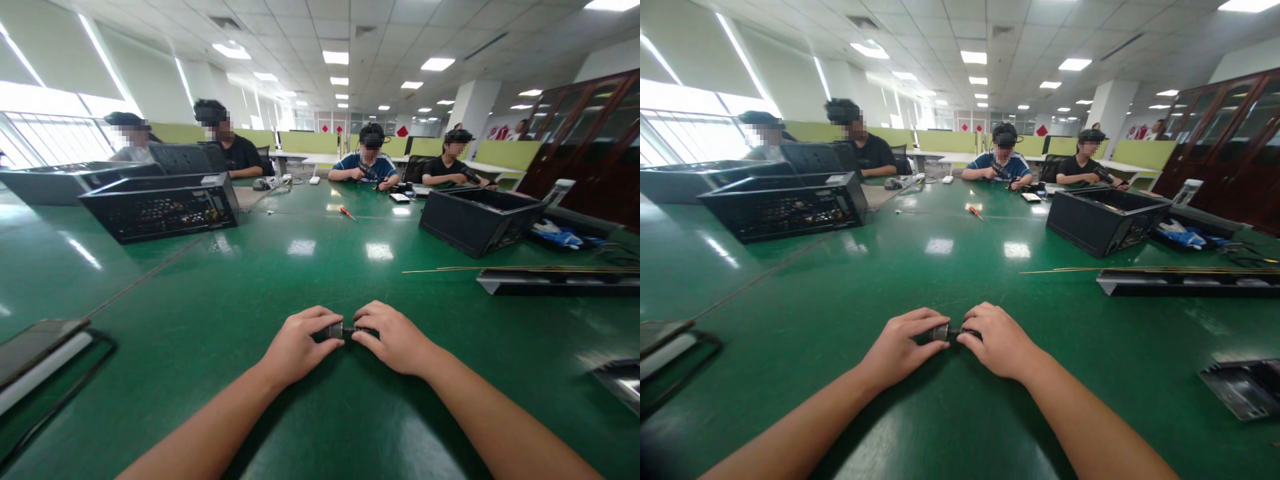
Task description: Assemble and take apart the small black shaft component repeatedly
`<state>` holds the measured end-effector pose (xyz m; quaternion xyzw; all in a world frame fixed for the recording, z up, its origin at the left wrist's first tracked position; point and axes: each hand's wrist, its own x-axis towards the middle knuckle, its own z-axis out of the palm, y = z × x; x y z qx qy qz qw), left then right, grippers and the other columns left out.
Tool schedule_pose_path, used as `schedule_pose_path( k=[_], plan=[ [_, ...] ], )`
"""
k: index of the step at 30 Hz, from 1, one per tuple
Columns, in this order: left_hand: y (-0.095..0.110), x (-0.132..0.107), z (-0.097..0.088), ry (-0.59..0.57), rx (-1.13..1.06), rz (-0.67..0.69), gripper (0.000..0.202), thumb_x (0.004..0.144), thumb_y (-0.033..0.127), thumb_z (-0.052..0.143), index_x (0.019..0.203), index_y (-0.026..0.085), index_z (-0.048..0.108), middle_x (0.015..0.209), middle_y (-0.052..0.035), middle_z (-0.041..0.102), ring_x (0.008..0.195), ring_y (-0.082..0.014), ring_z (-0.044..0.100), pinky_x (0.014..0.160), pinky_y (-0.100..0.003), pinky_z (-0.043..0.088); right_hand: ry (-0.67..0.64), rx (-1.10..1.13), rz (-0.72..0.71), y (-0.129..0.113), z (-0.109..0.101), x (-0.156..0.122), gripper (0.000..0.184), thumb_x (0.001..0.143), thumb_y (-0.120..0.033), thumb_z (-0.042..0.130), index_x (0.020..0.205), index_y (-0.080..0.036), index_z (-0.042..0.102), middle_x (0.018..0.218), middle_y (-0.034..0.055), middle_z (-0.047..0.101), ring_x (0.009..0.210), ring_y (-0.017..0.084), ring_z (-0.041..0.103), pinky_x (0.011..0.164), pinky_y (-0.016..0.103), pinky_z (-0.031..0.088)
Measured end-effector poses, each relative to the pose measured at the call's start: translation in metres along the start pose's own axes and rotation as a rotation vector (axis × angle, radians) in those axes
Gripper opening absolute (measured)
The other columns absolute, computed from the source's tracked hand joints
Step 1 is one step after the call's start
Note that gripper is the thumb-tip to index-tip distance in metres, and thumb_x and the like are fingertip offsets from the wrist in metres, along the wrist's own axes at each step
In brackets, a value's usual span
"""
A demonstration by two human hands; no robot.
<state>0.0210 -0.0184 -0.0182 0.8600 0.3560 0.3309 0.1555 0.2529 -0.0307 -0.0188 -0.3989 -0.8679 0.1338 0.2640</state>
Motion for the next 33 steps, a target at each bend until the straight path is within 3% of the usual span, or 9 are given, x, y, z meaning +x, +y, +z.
schedule_pose_path(
  k=[33],
  plan=[
    [-0.0017, -0.0012, -0.0018, 0.034, 0.005, 0.022, 0.032, 0.080, 0.021, 0.078, 0.112, 0.022, 0.073, 0.104, -0.0040, 0.074, 0.092, -0.0172, 0.070, 0.085, -0.029, 0.057, 0.011, 0.004, 0.013, 0.0021, -0.0032, -0.0002, 0.019, 0.097, -0.031, 0.060, 0.102, -0.020, 0.075, 0.108, 0.0068, 0.072, 0.104, 0.021, 0.061, 0.096, 0.037, 0.048]
  ],
)
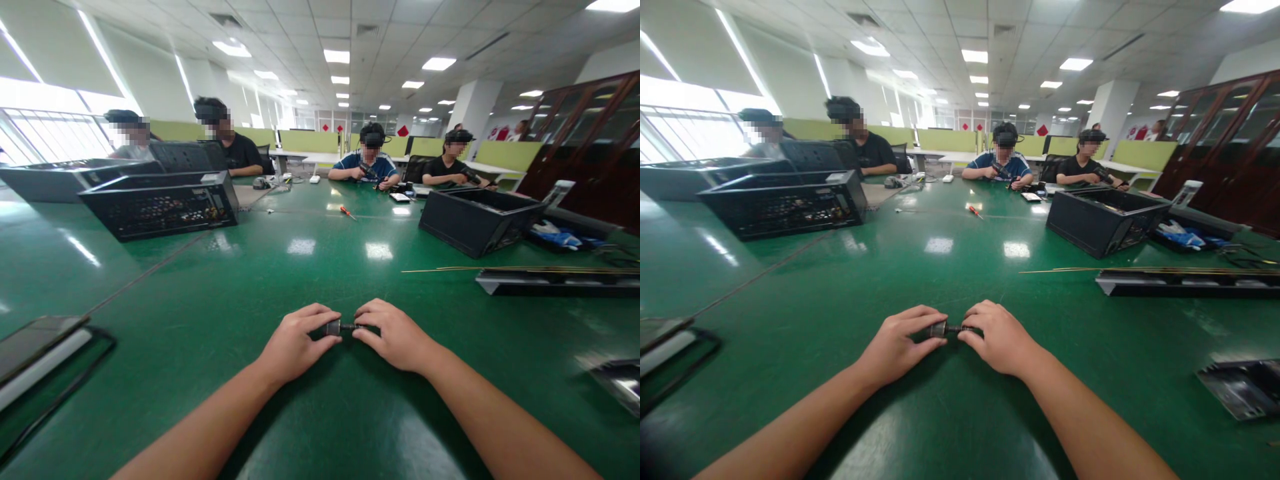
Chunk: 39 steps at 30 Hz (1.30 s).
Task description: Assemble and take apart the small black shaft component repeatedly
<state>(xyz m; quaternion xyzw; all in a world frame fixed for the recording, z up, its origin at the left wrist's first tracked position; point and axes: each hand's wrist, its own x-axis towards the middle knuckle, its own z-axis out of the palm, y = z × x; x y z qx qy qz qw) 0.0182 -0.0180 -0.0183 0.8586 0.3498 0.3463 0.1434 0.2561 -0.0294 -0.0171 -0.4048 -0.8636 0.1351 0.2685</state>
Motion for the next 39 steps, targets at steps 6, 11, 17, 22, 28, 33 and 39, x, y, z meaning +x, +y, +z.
schedule_pose_path(
  k=[6, 11, 17, 22, 28, 33, 39],
  plan=[
    [0.0003, -0.0003, -0.0012, 0.002, 0.007, 0.000, 0.031, 0.081, 0.021, 0.077, 0.112, 0.023, 0.073, 0.104, -0.0036, 0.074, 0.092, -0.0171, 0.071, 0.085, -0.029, 0.057, 0.009, 0.009, -0.008, 0.0014, 0.0003, -0.0005, 0.020, 0.097, -0.031, 0.060, 0.102, -0.020, 0.075, 0.107, 0.0068, 0.072, 0.103, 0.022, 0.061, 0.096, 0.038, 0.048],
    [0.0003, 0.0004, -0.0017, 0.008, 0.022, 0.005, 0.031, 0.081, 0.021, 0.077, 0.111, 0.023, 0.074, 0.103, -0.0031, 0.074, 0.091, -0.0171, 0.071, 0.086, -0.029, 0.058, 0.011, 0.002, -0.009, 0.0014, -0.0009, -0.0005, 0.021, 0.097, -0.032, 0.059, 0.103, -0.020, 0.075, 0.107, 0.0072, 0.072, 0.104, 0.022, 0.061, 0.096, 0.038, 0.048],
    [0.0011, 0.0012, -0.0020, 0.013, 0.030, 0.007, 0.031, 0.080, 0.020, 0.077, 0.111, 0.023, 0.074, 0.103, -0.0032, 0.074, 0.092, -0.0170, 0.071, 0.085, -0.029, 0.058, 0.005, -0.006, -0.008, 0.0027, -0.0022, -0.0003, 0.022, 0.098, -0.033, 0.059, 0.103, -0.020, 0.075, 0.108, 0.0070, 0.072, 0.104, 0.021, 0.061, 0.097, 0.038, 0.047],
    [-0.0001, 0.0001, -0.0018, 0.018, 0.032, 0.010, 0.030, 0.081, 0.021, 0.077, 0.111, 0.023, 0.074, 0.103, -0.0031, 0.074, 0.091, -0.0167, 0.071, 0.085, -0.028, 0.057, -0.001, -0.009, -0.012, 0.0042, -0.0017, 0.0001, 0.022, 0.098, -0.033, 0.058, 0.103, -0.020, 0.075, 0.108, 0.0078, 0.072, 0.103, 0.022, 0.062, 0.097, 0.038, 0.048],
    [-0.0016, 0.0001, -0.0013, 0.033, 0.036, 0.015, 0.030, 0.081, 0.021, 0.077, 0.110, 0.023, 0.074, 0.103, -0.0033, 0.074, 0.091, -0.0169, 0.071, 0.085, -0.029, 0.058, 0.001, -0.006, -0.014, 0.0040, -0.0026, 0.0004, 0.022, 0.098, -0.032, 0.058, 0.103, -0.020, 0.075, 0.107, 0.0077, 0.072, 0.103, 0.021, 0.062, 0.096, 0.038, 0.048],
    [-0.0015, 0.0003, -0.0016, 0.033, 0.044, 0.017, 0.029, 0.082, 0.022, 0.076, 0.110, 0.024, 0.074, 0.103, -0.0034, 0.074, 0.090, -0.0168, 0.071, 0.085, -0.029, 0.058, 0.005, -0.004, -0.011, 0.0047, -0.0025, 0.0003, 0.021, 0.098, -0.032, 0.059, 0.103, -0.020, 0.075, 0.107, 0.0072, 0.072, 0.103, 0.021, 0.062, 0.097, 0.037, 0.048],
    [-0.0005, 0.0004, -0.0029, 0.043, 0.038, 0.019, 0.028, 0.082, 0.021, 0.075, 0.110, 0.023, 0.074, 0.103, -0.0046, 0.074, 0.090, -0.0174, 0.071, 0.085, -0.029, 0.059, 0.011, -0.003, -0.017, 0.0052, -0.0031, 0.0000, 0.022, 0.098, -0.032, 0.058, 0.103, -0.019, 0.075, 0.108, 0.0078, 0.072, 0.103, 0.021, 0.062, 0.097, 0.038, 0.048]
  ],
)
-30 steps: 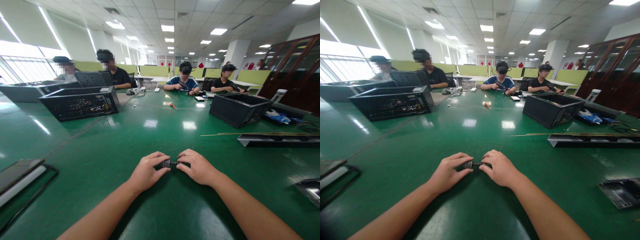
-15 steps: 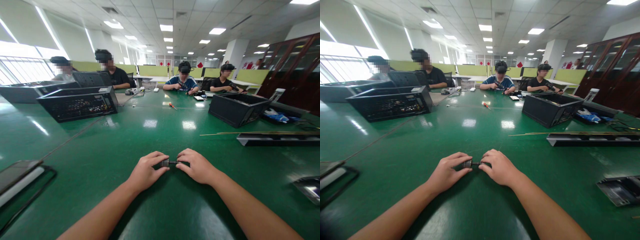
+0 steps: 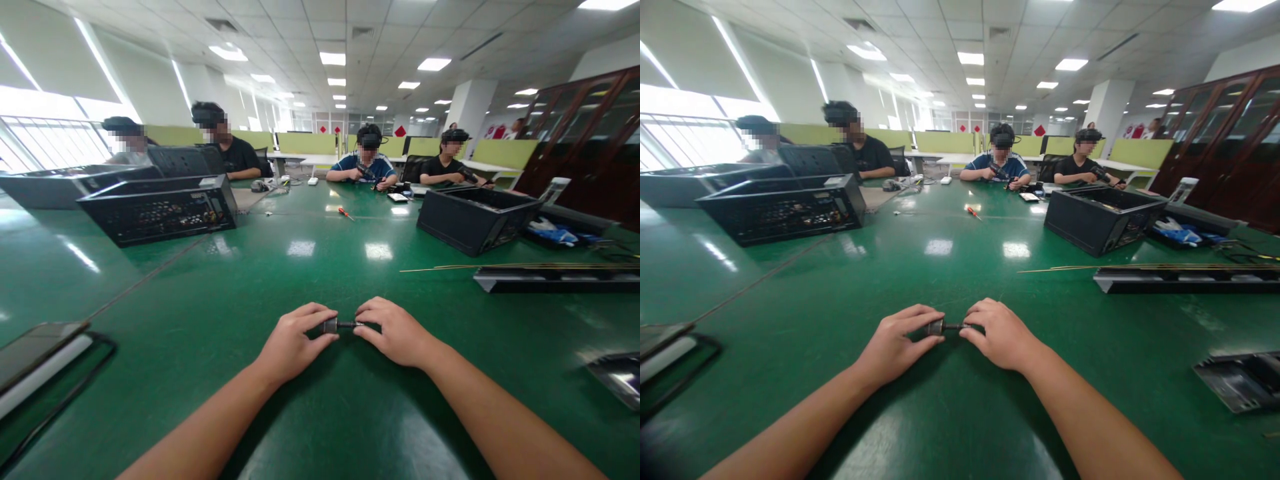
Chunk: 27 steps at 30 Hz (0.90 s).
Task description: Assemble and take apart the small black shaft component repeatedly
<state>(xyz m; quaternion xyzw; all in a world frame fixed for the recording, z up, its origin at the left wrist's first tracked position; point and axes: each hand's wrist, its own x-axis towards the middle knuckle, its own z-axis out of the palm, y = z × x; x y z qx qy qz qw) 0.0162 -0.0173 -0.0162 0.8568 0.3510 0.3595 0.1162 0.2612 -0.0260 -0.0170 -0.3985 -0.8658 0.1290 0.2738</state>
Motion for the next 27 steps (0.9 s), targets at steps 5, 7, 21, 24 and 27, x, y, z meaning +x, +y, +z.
schedule_pose_path(
  k=[5, 7, 21, 24, 27],
  plan=[
    [0.0007, -0.0001, -0.0009, -0.004, 0.003, -0.009, 0.029, 0.082, 0.022, 0.076, 0.111, 0.023, 0.074, 0.103, -0.0048, 0.074, 0.091, -0.0179, 0.071, 0.085, -0.030, 0.059, 0.003, 0.009, -0.005, 0.0002, -0.0004, 0.0001, 0.022, 0.098, -0.032, 0.057, 0.104, -0.020, 0.075, 0.107, 0.0079, 0.072, 0.103, 0.022, 0.062, 0.096, 0.038, 0.048],
    [0.0006, -0.0001, -0.0013, 0.000, 0.002, -0.014, 0.030, 0.081, 0.022, 0.076, 0.111, 0.023, 0.074, 0.103, -0.0048, 0.074, 0.091, -0.0180, 0.071, 0.085, -0.030, 0.059, 0.007, 0.014, -0.001, 0.0003, -0.0004, 0.0001, 0.022, 0.098, -0.032, 0.058, 0.104, -0.020, 0.075, 0.108, 0.0081, 0.072, 0.102, 0.022, 0.062, 0.096, 0.038, 0.048],
    [-0.0010, 0.0003, -0.0037, 0.031, 0.009, -0.001, 0.028, 0.081, 0.020, 0.076, 0.109, 0.023, 0.074, 0.102, -0.0039, 0.074, 0.091, -0.0168, 0.071, 0.086, -0.028, 0.058, 0.011, 0.015, 0.011, 0.0034, -0.0004, 0.0005, 0.022, 0.098, -0.032, 0.058, 0.104, -0.020, 0.075, 0.108, 0.0078, 0.072, 0.102, 0.021, 0.062, 0.096, 0.038, 0.048],
    [-0.0011, 0.0006, -0.0048, 0.028, 0.020, -0.001, 0.028, 0.082, 0.021, 0.075, 0.110, 0.023, 0.074, 0.103, -0.0041, 0.074, 0.091, -0.0175, 0.072, 0.085, -0.028, 0.059, 0.013, 0.018, 0.009, 0.0036, -0.0013, 0.0005, 0.022, 0.098, -0.032, 0.058, 0.104, -0.020, 0.075, 0.107, 0.0078, 0.072, 0.102, 0.021, 0.062, 0.096, 0.038, 0.048],
    [-0.0013, 0.0009, -0.0056, 0.021, 0.030, -0.003, 0.028, 0.082, 0.022, 0.075, 0.110, 0.024, 0.075, 0.103, -0.0042, 0.074, 0.091, -0.0177, 0.072, 0.085, -0.028, 0.059, 0.017, 0.016, 0.009, 0.0036, -0.0020, 0.0007, 0.022, 0.098, -0.032, 0.058, 0.104, -0.020, 0.075, 0.107, 0.0075, 0.072, 0.102, 0.021, 0.062, 0.095, 0.038, 0.048]
  ],
)
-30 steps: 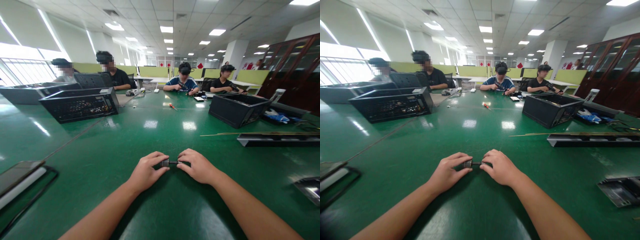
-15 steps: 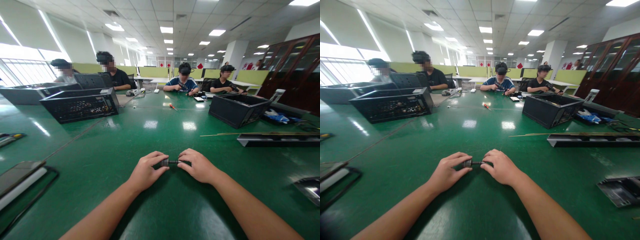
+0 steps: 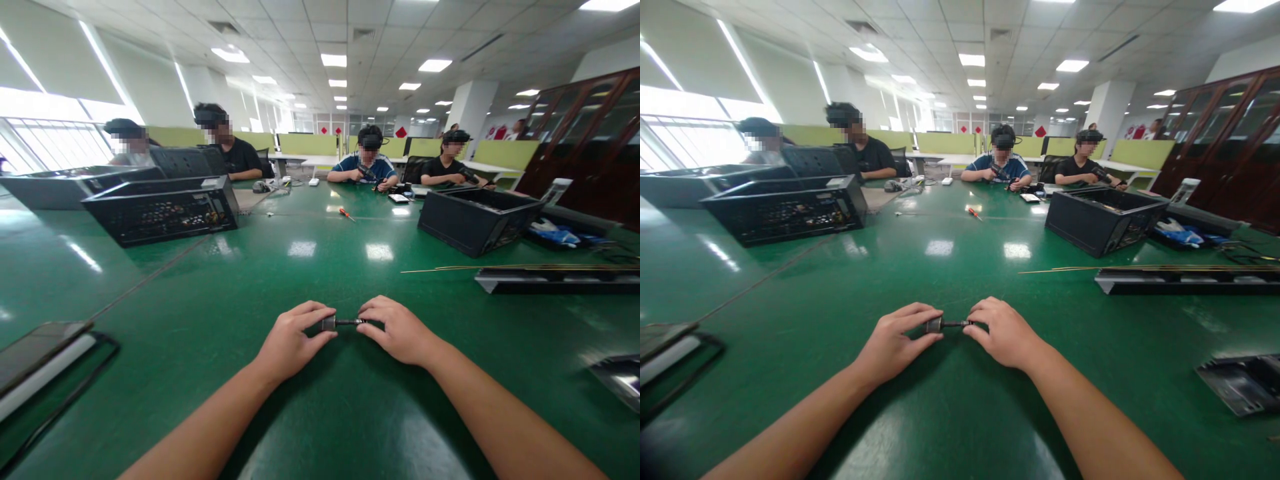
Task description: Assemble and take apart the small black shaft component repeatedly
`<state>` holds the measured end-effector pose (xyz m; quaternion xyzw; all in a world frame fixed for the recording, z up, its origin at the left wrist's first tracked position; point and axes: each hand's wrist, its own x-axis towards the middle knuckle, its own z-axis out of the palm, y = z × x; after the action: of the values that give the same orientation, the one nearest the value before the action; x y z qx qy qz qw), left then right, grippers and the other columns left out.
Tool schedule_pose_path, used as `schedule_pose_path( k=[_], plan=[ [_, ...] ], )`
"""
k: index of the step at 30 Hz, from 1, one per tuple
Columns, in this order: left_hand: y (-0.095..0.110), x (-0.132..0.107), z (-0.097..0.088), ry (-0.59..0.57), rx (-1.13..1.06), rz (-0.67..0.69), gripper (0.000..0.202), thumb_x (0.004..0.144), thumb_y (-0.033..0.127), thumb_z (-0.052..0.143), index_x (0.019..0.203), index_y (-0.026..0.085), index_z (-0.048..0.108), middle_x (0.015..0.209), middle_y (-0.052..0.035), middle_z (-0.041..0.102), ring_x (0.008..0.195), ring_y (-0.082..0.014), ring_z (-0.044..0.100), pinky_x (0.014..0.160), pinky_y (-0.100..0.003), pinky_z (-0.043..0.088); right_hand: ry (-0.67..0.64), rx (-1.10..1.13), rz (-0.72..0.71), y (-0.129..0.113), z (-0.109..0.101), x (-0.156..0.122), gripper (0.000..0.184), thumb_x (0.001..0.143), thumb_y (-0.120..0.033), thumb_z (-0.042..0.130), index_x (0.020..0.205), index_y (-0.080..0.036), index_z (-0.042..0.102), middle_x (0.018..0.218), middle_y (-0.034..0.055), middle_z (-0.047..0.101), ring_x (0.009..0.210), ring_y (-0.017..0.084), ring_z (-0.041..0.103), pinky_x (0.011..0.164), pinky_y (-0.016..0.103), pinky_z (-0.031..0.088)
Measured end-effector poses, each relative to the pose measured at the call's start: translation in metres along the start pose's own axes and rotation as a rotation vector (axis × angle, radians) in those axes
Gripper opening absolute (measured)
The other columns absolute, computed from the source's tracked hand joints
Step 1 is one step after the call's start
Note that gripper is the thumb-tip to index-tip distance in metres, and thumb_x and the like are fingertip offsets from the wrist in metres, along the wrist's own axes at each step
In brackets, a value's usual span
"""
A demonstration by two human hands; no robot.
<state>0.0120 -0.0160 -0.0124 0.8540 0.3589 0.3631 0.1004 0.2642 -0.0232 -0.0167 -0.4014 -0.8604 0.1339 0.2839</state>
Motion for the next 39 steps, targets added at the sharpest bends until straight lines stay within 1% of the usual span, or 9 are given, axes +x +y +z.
schedule_pose_path(
  k=[7, 13, 19, 32, 35, 39],
  plan=[
    [0.000, 0.001, -0.001, 0.022, 0.004, 0.004, 0.026, 0.082, 0.023, 0.074, 0.108, 0.023, 0.075, 0.102, -0.0046, 0.075, 0.089, -0.0178, 0.072, 0.083, -0.029, 0.060, 0.010, -0.004, 0.002, 0.002, -0.001, -0.001, 0.021, 0.098, -0.032, 0.059, 0.103, -0.020, 0.075, 0.107, 0.0080, 0.072, 0.102, 0.022, 0.062, 0.095, 0.038, 0.048],
    [0.000, 0.001, -0.002, 0.007, 0.006, -0.011, 0.027, 0.083, 0.023, 0.074, 0.110, 0.023, 0.075, 0.103, -0.0045, 0.075, 0.090, -0.0176, 0.072, 0.084, -0.029, 0.059, 0.010, -0.007, 0.012, 0.003, -0.001, 0.000, 0.020, 0.097, -0.032, 0.059, 0.102, -0.020, 0.075, 0.107, 0.0076, 0.072, 0.101, 0.021, 0.062, 0.095, 0.038, 0.048],
    [0.000, 0.001, -0.002, 0.028, 0.018, -0.012, 0.026, 0.081, 0.023, 0.074, 0.108, 0.023, 0.075, 0.102, -0.0046, 0.075, 0.089, -0.0179, 0.072, 0.083, -0.030, 0.060, 0.007, -0.032, 0.003, 0.005, -0.001, 0.000, 0.022, 0.098, -0.033, 0.058, 0.103, -0.020, 0.075, 0.108, 0.0085, 0.072, 0.103, 0.022, 0.062, 0.096, 0.039, 0.048],
    [-0.003, 0.001, -0.002, 0.020, 0.015, -0.019, 0.027, 0.082, 0.024, 0.075, 0.109, 0.023, 0.075, 0.102, -0.0046, 0.075, 0.090, -0.0180, 0.072, 0.084, -0.030, 0.060, 0.001, -0.021, 0.024, 0.005, -0.004, 0.000, 0.021, 0.097, -0.032, 0.059, 0.102, -0.020, 0.075, 0.108, 0.0075, 0.072, 0.103, 0.022, 0.062, 0.097, 0.039, 0.048],
    [-0.003, 0.002, -0.003, 0.014, 0.021, -0.028, 0.027, 0.082, 0.025, 0.075, 0.109, 0.023, 0.075, 0.103, -0.0039, 0.075, 0.090, -0.0177, 0.072, 0.084, -0.029, 0.059, -0.009, -0.033, 0.026, 0.006, -0.004, 0.000, 0.021, 0.097, -0.032, 0.059, 0.103, -0.020, 0.075, 0.109, 0.0077, 0.072, 0.104, 0.022, 0.062, 0.097, 0.039, 0.048],
    [-0.004, 0.004, -0.008, 0.039, 0.034, -0.058, 0.026, 0.082, 0.029, 0.074, 0.108, 0.023, 0.074, 0.102, -0.0038, 0.075, 0.091, -0.0183, 0.071, 0.085, -0.029, 0.057, -0.022, -0.056, 0.048, 0.012, -0.005, 0.000, 0.019, 0.096, -0.031, 0.062, 0.102, -0.019, 0.075, 0.110, 0.0081, 0.071, 0.106, 0.023, 0.061, 0.098, 0.040, 0.047]
  ],
)
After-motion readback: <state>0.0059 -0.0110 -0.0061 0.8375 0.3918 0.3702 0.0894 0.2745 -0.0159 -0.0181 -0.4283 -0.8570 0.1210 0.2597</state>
